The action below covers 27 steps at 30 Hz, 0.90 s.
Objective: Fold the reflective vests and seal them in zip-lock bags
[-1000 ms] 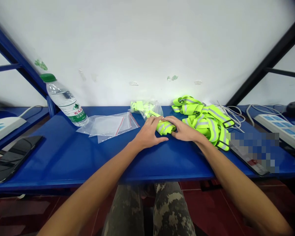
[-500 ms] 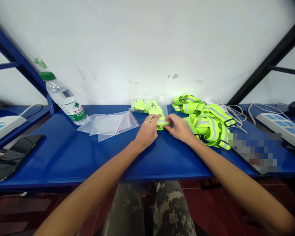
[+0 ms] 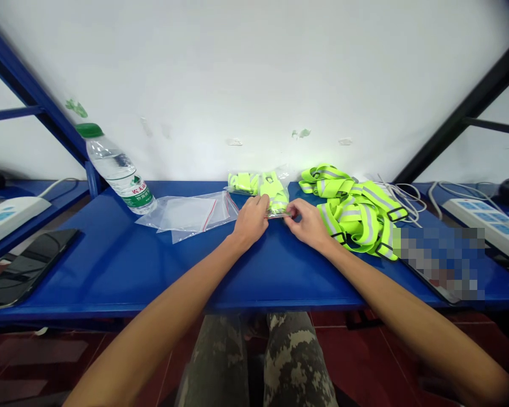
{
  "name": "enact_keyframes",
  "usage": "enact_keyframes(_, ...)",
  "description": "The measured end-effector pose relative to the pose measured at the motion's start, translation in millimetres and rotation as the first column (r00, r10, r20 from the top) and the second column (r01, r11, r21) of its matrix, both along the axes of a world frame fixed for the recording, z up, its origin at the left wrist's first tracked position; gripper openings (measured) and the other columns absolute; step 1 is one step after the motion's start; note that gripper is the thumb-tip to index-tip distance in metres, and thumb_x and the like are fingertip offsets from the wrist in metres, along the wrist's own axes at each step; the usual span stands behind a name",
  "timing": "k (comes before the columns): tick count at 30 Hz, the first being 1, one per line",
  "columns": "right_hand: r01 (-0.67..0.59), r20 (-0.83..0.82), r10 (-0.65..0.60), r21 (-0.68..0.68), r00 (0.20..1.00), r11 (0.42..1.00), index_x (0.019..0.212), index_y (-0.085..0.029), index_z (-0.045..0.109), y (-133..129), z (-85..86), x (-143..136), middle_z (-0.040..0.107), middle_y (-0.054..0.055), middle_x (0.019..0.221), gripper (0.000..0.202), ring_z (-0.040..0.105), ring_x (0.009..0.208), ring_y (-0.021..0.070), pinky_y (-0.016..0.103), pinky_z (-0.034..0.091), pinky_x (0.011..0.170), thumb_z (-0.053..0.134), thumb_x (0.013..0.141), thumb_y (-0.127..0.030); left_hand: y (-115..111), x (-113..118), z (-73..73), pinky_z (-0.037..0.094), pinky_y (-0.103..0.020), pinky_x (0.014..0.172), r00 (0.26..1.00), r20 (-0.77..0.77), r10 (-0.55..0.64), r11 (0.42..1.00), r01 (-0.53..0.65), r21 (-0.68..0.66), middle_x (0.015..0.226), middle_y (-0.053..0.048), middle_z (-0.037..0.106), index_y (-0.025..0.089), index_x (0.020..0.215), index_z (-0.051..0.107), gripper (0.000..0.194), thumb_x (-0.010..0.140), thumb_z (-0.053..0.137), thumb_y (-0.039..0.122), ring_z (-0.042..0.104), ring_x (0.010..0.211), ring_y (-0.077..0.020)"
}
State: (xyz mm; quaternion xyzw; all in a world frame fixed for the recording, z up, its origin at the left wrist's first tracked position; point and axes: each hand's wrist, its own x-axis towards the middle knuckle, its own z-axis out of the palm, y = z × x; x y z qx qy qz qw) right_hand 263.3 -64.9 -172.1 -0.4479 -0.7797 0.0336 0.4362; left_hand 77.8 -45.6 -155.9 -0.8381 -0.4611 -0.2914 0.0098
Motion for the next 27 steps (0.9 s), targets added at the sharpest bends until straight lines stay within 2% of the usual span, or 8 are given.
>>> enact_keyframes(4,0.002,-0.012,-0.002,-0.025,1.000,1.000,0.080,-0.020,0.053,-5.3,1.2,-3.9,0.053,-0.002,0.067,0.007,0.052,0.061,0.0130,0.025,0.040,0.061,0.054,0.078,-0.013,3.5,-0.4,2.1,0.043,-0.033,0.070,0.996,-0.042,0.085,0.995,-0.086,-0.045,0.088,-0.006,0.063,0.021,0.088,0.051,0.020,0.078,0.046,0.003,0.059,0.083,-0.0224)
enact_keyframes(7,0.037,0.007,-0.037,-0.070,0.999,0.997,0.080,-0.020,0.053,-6.4,0.2,-4.8,0.051,-0.003,0.065,0.007,0.051,0.059,0.0129,0.025,0.039,0.060,0.053,0.078,-0.013,5.4,-2.2,0.8,0.042,-0.033,0.069,0.992,-0.072,0.101,0.993,-0.104,-0.050,0.088,-0.006,0.064,0.020,0.090,0.054,0.021,0.080,0.044,0.005,0.059,0.081,-0.0218)
enact_keyframes(10,0.082,0.019,-0.081,-0.088,0.997,0.993,0.084,-0.020,0.054,-4.1,-2.3,-3.2,0.050,-0.003,0.065,0.009,0.051,0.060,0.0138,0.026,0.040,0.062,0.053,0.077,-0.014,3.2,-2.0,0.0,0.044,-0.035,0.076,0.994,-0.101,0.031,0.999,-0.029,0.019,0.096,-0.009,0.062,0.019,0.095,0.056,0.014,0.083,0.050,0.015,0.058,0.091,-0.0241)
enact_keyframes(14,0.053,0.015,-0.052,-0.071,0.999,0.996,0.089,-0.019,0.055,1.2,-6.6,0.3,0.055,0.001,0.077,0.016,0.054,0.070,0.0164,0.028,0.043,0.068,0.056,0.073,-0.016,-1.4,3.8,2.3,0.041,-0.042,0.092,0.992,-0.105,-0.065,0.985,0.081,0.156,0.121,-0.013,0.054,0.018,0.109,0.057,0.035,0.081,0.064,0.039,0.047,0.114,-0.0308)
enact_keyframes(21,0.085,-0.012,-0.087,-0.134,0.996,0.987,0.079,-0.020,0.054,1.8,-5.3,0.9,0.057,0.000,0.072,0.009,0.054,0.066,0.0147,0.027,0.042,0.066,0.051,0.073,-0.014,11.1,14.7,3.6,0.040,-0.043,0.083,0.945,-0.327,-0.015,0.986,0.068,0.151,0.111,-0.012,0.059,0.019,0.105,0.058,0.019,0.089,0.055,0.028,0.050,0.106,-0.0303)
enact_keyframes(27,0.087,-0.025,-0.093,-0.166,0.995,0.982,0.077,-0.020,0.055,-0.5,-3.8,-0.5,0.060,0.000,0.072,0.006,0.056,0.067,0.0145,0.026,0.042,0.066,0.052,0.074,-0.014,27.1,20.4,1.1,0.041,-0.040,0.081,0.923,-0.385,0.012,0.991,0.040,0.128,0.099,-0.012,0.062,0.015,0.101,0.059,0.016,0.091,0.047,0.016,0.057,0.098,-0.0271)
